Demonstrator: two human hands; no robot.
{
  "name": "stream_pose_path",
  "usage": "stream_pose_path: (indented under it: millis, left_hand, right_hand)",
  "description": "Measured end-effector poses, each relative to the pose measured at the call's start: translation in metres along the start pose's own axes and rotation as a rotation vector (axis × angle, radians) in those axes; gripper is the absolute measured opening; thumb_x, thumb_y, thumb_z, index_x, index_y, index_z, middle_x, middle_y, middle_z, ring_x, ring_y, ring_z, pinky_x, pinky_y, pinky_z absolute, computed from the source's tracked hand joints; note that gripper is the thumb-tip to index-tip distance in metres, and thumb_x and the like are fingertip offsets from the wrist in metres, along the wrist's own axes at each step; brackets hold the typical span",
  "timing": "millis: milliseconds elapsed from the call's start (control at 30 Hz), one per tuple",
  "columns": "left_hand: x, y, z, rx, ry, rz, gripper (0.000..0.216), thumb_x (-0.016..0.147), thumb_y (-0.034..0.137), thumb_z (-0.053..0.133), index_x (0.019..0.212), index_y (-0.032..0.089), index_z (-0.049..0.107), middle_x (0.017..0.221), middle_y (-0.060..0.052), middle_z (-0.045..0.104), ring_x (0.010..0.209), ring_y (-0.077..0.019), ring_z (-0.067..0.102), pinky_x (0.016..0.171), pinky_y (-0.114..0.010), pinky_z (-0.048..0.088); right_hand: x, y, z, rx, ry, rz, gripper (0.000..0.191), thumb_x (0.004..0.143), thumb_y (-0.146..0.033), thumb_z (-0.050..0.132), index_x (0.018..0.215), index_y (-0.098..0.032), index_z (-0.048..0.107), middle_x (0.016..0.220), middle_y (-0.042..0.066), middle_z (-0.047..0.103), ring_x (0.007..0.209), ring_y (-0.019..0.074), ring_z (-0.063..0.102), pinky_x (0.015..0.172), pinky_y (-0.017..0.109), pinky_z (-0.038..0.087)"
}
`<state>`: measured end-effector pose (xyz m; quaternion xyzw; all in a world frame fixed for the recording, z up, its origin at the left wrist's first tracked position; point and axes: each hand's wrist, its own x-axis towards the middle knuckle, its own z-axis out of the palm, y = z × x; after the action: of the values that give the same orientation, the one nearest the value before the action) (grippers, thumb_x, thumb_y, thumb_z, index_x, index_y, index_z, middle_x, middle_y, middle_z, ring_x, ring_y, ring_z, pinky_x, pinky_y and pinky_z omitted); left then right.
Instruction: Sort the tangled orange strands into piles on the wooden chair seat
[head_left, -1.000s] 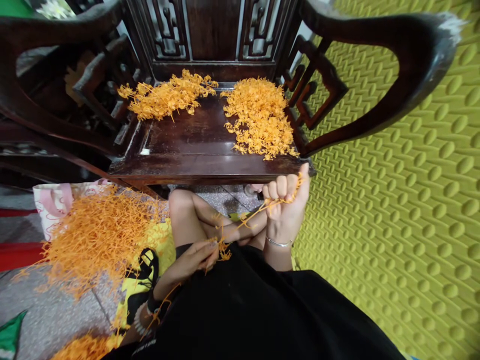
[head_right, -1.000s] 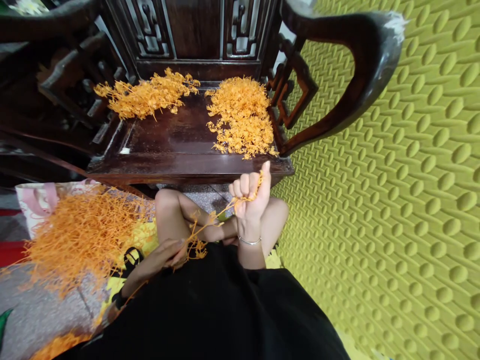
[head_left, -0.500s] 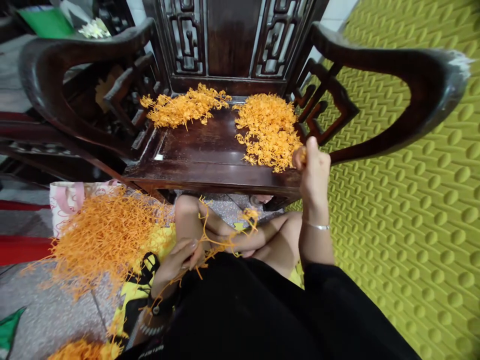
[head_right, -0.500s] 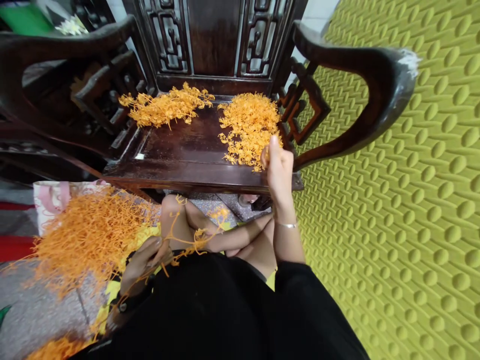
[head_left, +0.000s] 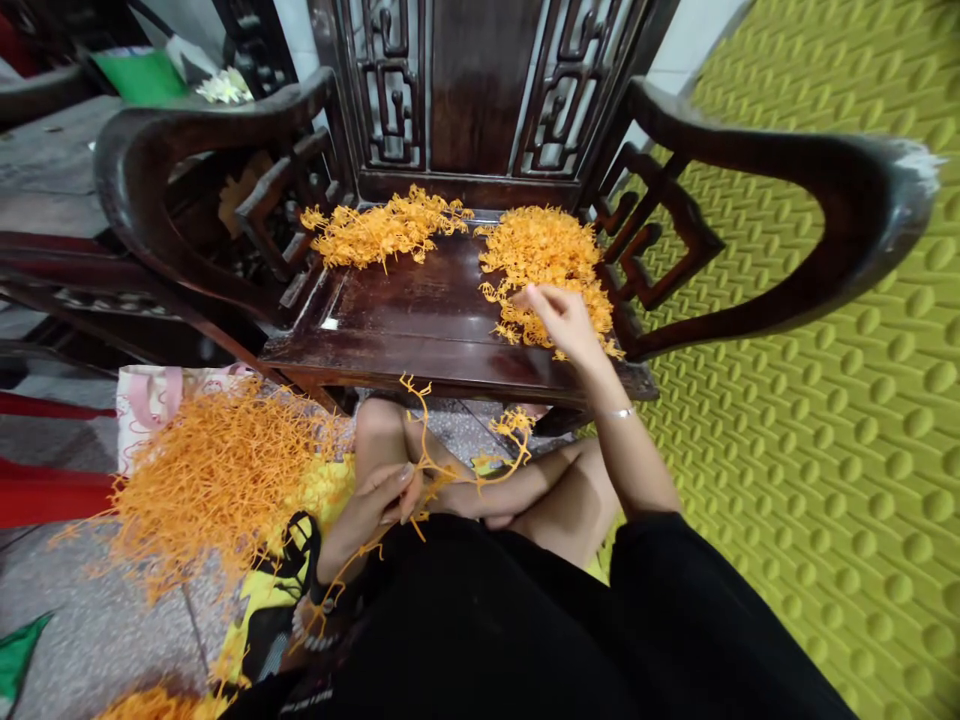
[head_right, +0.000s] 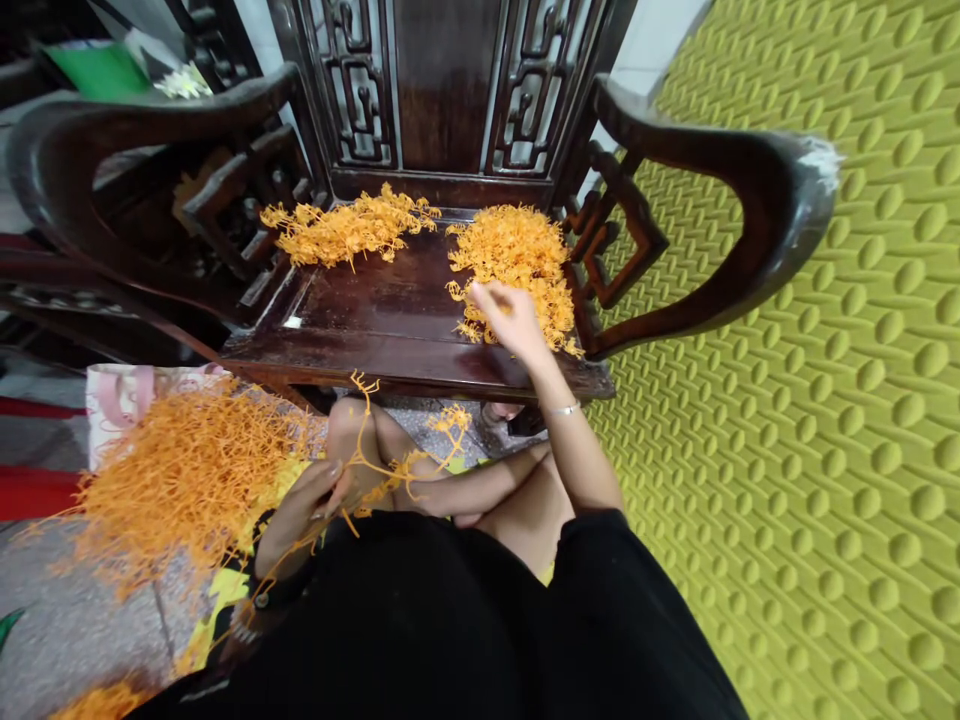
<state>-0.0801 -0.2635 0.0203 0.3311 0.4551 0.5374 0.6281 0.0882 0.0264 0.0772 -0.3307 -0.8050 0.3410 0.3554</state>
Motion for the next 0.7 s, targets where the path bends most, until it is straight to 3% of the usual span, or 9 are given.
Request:
stream_pose_path:
  millis: [100, 133, 200, 300, 400, 467, 567, 700]
  left_hand:
    - [0.003, 0.005, -0.001, 0.03, 0.001, 0.0, 0.055, 0.086, 0.058, 0.051, 0.051, 0.017, 0.043, 0.042, 0.007, 0.022, 0.039, -0.0064, 0.016, 0.042, -0.026, 0.009]
    - [0.004, 0.005, -0.002, 0.041, 0.0, -0.005, 0.054, 0.086, 0.058, 0.051, 0.052, 0.016, 0.045, 0.042, 0.007, 0.023, 0.039, -0.0063, 0.015, 0.042, -0.026, 0.01]
    - [0.006, 0.006, -0.004, 0.076, 0.015, -0.019, 0.052, 0.086, 0.057, 0.051, 0.055, 0.016, 0.048, 0.044, 0.007, 0.024, 0.04, -0.0061, 0.015, 0.042, -0.025, 0.011]
    - [0.006, 0.003, -0.01, 0.14, 0.059, -0.037, 0.047, 0.088, 0.053, 0.051, 0.061, 0.015, 0.052, 0.047, 0.006, 0.029, 0.042, -0.0064, 0.019, 0.043, -0.024, 0.014]
    - [0.005, 0.0, -0.017, 0.183, 0.095, -0.041, 0.045, 0.089, 0.052, 0.05, 0.063, 0.015, 0.053, 0.051, 0.005, 0.034, 0.044, -0.0066, 0.023, 0.045, -0.024, 0.016]
    - [0.004, -0.001, -0.021, 0.21, 0.113, -0.041, 0.047, 0.089, 0.054, 0.049, 0.062, 0.015, 0.053, 0.051, 0.005, 0.034, 0.044, -0.0068, 0.023, 0.045, -0.024, 0.016]
    - [0.001, 0.001, -0.023, 0.281, 0.084, -0.077, 0.05, 0.089, 0.057, 0.045, 0.063, 0.015, 0.054, 0.048, 0.006, 0.03, 0.044, -0.0074, 0.023, 0.046, -0.024, 0.017]
    - [-0.008, 0.005, -0.016, 0.356, -0.137, -0.162, 0.052, 0.091, 0.057, 0.041, 0.066, 0.015, 0.056, 0.052, 0.004, 0.035, 0.046, -0.0082, 0.028, 0.046, -0.024, 0.017]
  right_hand:
    - [-0.039, -0.032, 0.01, 0.236, -0.722, 0.012, 0.072, 0.092, -0.067, 0.026, 0.096, -0.01, 0.07, 0.081, 0.01, 0.07, 0.07, 0.0154, 0.065, 0.071, 0.029, 0.051]
    - [-0.048, -0.039, 0.011, 0.278, -0.898, 0.016, 0.076, 0.091, -0.069, 0.023, 0.098, -0.009, 0.07, 0.079, 0.01, 0.069, 0.068, 0.0144, 0.063, 0.068, 0.027, 0.05]
    - [-0.06, -0.046, 0.009, 0.351, -1.098, 0.03, 0.083, 0.089, -0.072, 0.016, 0.098, -0.009, 0.071, 0.076, 0.01, 0.068, 0.065, 0.0129, 0.06, 0.064, 0.025, 0.048]
    - [-0.066, -0.049, 0.004, 0.402, -1.184, 0.048, 0.083, 0.091, -0.07, 0.014, 0.094, -0.009, 0.07, 0.072, 0.007, 0.065, 0.061, 0.0105, 0.055, 0.06, 0.023, 0.045]
    - [-0.069, -0.049, 0.004, 0.301, -1.144, -0.017, 0.052, 0.092, -0.056, 0.044, 0.09, -0.01, 0.067, 0.07, 0.002, 0.06, 0.06, 0.0076, 0.049, 0.057, 0.02, 0.04]
    - [-0.07, -0.049, 0.008, 0.25, -0.997, -0.023, 0.038, 0.089, -0.046, 0.056, 0.076, -0.011, 0.063, 0.063, -0.001, 0.055, 0.057, 0.0059, 0.044, 0.054, 0.019, 0.036]
    - [-0.075, -0.055, 0.014, 0.254, -0.588, 0.059, 0.04, 0.087, -0.043, 0.06, 0.06, -0.013, 0.054, 0.052, -0.004, 0.046, 0.048, 0.0046, 0.037, 0.047, 0.019, 0.029]
    - [-0.095, -0.079, 0.004, 0.208, -0.129, 0.062, 0.037, 0.086, -0.041, 0.062, 0.059, -0.015, 0.056, 0.047, -0.004, 0.046, 0.041, 0.005, 0.035, 0.042, 0.021, 0.025]
